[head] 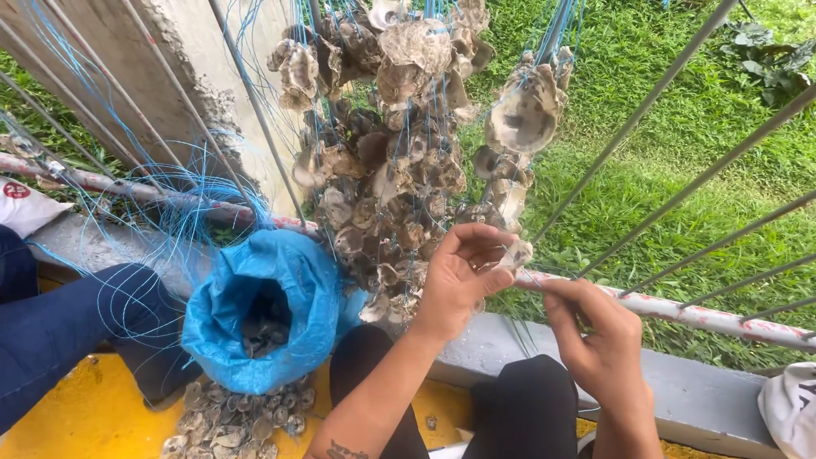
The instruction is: Tying empty oyster shells to blue strings hanging from a metal fence.
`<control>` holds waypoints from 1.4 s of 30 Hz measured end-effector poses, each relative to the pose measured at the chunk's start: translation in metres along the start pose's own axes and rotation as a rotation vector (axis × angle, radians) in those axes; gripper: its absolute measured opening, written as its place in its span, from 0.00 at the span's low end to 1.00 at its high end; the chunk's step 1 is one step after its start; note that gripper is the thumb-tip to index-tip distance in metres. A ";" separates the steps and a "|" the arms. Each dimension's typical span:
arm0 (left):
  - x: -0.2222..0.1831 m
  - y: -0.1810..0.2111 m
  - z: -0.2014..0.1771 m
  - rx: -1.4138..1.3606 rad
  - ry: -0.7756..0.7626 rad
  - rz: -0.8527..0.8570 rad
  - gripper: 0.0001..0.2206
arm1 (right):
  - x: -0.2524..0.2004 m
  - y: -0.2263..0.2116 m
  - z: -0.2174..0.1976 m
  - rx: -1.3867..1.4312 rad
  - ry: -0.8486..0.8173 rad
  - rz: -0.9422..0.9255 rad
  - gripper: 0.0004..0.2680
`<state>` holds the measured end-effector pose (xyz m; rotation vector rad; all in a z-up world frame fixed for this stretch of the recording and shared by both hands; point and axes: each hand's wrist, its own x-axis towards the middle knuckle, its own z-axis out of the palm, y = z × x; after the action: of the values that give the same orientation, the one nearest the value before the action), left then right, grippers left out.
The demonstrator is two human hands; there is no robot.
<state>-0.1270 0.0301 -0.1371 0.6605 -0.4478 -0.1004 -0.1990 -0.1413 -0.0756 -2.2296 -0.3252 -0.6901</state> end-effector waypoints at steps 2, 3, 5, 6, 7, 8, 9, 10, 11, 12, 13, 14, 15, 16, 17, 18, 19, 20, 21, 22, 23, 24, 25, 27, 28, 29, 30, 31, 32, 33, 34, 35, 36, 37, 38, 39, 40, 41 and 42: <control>-0.003 0.002 0.004 0.051 0.010 0.018 0.24 | -0.003 0.006 0.005 0.034 -0.013 -0.005 0.05; -0.005 0.002 0.005 0.081 0.017 0.043 0.25 | -0.005 0.010 0.008 0.043 -0.011 0.034 0.06; -0.008 0.003 0.010 0.109 0.021 0.065 0.27 | -0.013 0.024 0.015 0.049 -0.008 0.075 0.06; -0.009 0.004 0.013 0.170 0.037 0.131 0.28 | -0.017 0.033 0.020 0.184 0.015 0.130 0.06; -0.010 0.004 0.015 0.231 0.053 0.197 0.29 | -0.021 0.042 0.025 0.320 0.037 0.184 0.06; -0.012 0.004 0.016 0.229 0.052 0.196 0.29 | -0.023 0.047 0.027 0.318 0.038 0.185 0.06; -0.014 0.003 0.016 0.274 0.053 0.214 0.29 | -0.025 0.051 0.029 0.461 0.028 0.210 0.06; -0.016 0.002 0.016 0.319 0.055 0.233 0.29 | -0.027 0.056 0.032 0.605 0.015 0.233 0.06; -0.017 0.001 0.016 0.318 0.056 0.234 0.29 | -0.025 0.052 0.033 0.603 0.014 0.233 0.06; -0.018 0.000 0.015 0.465 0.024 0.281 0.29 | -0.022 0.047 0.034 0.626 0.005 0.256 0.05; -0.019 -0.001 0.015 0.613 -0.008 0.328 0.29 | -0.020 0.042 0.035 0.648 -0.003 0.280 0.04; -0.020 -0.001 0.015 0.611 -0.006 0.327 0.29 | -0.019 0.042 0.037 0.647 -0.005 0.281 0.04; -0.020 -0.002 0.015 0.643 -0.004 0.390 0.32 | -0.019 0.042 0.038 0.683 -0.001 0.316 0.04; -0.021 -0.003 0.015 0.675 -0.004 0.451 0.34 | -0.018 0.041 0.040 0.719 0.004 0.353 0.04; -0.021 -0.003 0.015 0.674 -0.003 0.450 0.34 | -0.022 0.049 0.044 0.718 0.005 0.354 0.04; -0.021 -0.004 0.014 0.654 -0.006 0.438 0.38 | -0.026 0.056 0.047 0.880 0.011 0.355 0.05; -0.022 -0.004 0.014 0.633 -0.009 0.426 0.42 | -0.030 0.063 0.050 1.043 0.019 0.355 0.05; -0.022 -0.005 0.012 0.632 -0.009 0.426 0.42 | -0.028 0.059 0.051 1.041 0.018 0.355 0.05; -0.022 -0.006 0.011 0.604 -0.015 0.370 0.43 | -0.026 0.054 0.052 1.150 0.066 0.355 0.07; -0.021 -0.006 0.009 0.578 -0.021 0.313 0.44 | -0.023 0.049 0.054 1.259 0.115 0.354 0.09; -0.021 -0.008 0.008 0.578 -0.022 0.313 0.44 | -0.019 0.041 0.053 1.259 0.116 0.353 0.09; -0.020 -0.009 0.007 0.610 -0.025 0.316 0.44 | -0.015 0.033 0.052 1.127 0.125 0.332 0.12; -0.019 -0.010 0.006 0.641 -0.029 0.319 0.44 | -0.011 0.026 0.051 0.995 0.134 0.309 0.14; -0.021 -0.016 0.004 0.600 -0.046 0.286 0.43 | -0.009 0.023 0.051 0.754 0.104 0.145 0.15; -0.022 -0.019 0.003 0.559 -0.063 0.256 0.43 | -0.008 0.022 0.050 0.511 0.074 -0.016 0.16; -0.022 -0.020 0.003 0.559 -0.064 0.254 0.43 | -0.009 0.023 0.050 0.510 0.076 -0.015 0.16; -0.023 -0.022 0.003 0.593 -0.105 0.280 0.43 | -0.009 0.024 0.049 0.391 0.069 0.002 0.12; -0.023 -0.023 0.003 0.628 -0.146 0.306 0.44 | -0.010 0.024 0.048 0.272 0.062 0.018 0.09; -0.023 -0.022 0.005 0.627 -0.148 0.305 0.44 | -0.009 0.025 0.047 0.271 0.065 0.019 0.09; -0.023 -0.022 0.006 0.599 -0.151 0.286 0.44 | -0.009 0.026 0.047 0.222 0.074 0.017 0.07; -0.023 -0.022 0.007 0.569 -0.153 0.265 0.44 | -0.009 0.026 0.045 0.172 0.083 0.016 0.04; -0.022 -0.018 0.010 0.567 -0.155 0.264 0.44 | -0.009 0.027 0.044 0.170 0.084 0.018 0.04; -0.020 -0.014 0.012 0.532 -0.166 0.263 0.44 | -0.009 0.028 0.043 0.233 0.058 -0.004 0.04; -0.019 -0.010 0.014 0.497 -0.177 0.263 0.45 | -0.009 0.029 0.043 0.297 0.032 -0.027 0.06; -0.019 -0.010 0.015 0.496 -0.178 0.262 0.45 | -0.010 0.030 0.043 0.296 0.032 -0.026 0.06; -0.020 -0.010 0.015 0.599 -0.164 0.192 0.40 | -0.010 0.030 0.044 0.348 0.032 -0.007 0.09; -0.020 -0.010 0.015 0.703 -0.149 0.124 0.36 | -0.011 0.031 0.045 0.401 0.031 0.010 0.12; -0.020 -0.010 0.017 0.703 -0.148 0.125 0.36 | -0.011 0.031 0.045 0.402 0.030 0.009 0.12; -0.021 -0.010 0.018 0.735 -0.119 0.081 0.32 | -0.011 0.031 0.046 0.431 0.014 0.022 0.13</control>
<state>-0.1530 0.0168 -0.1380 1.3610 -0.6314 0.1112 -0.1773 -0.1287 -0.1263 -1.8152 -0.4004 -0.5626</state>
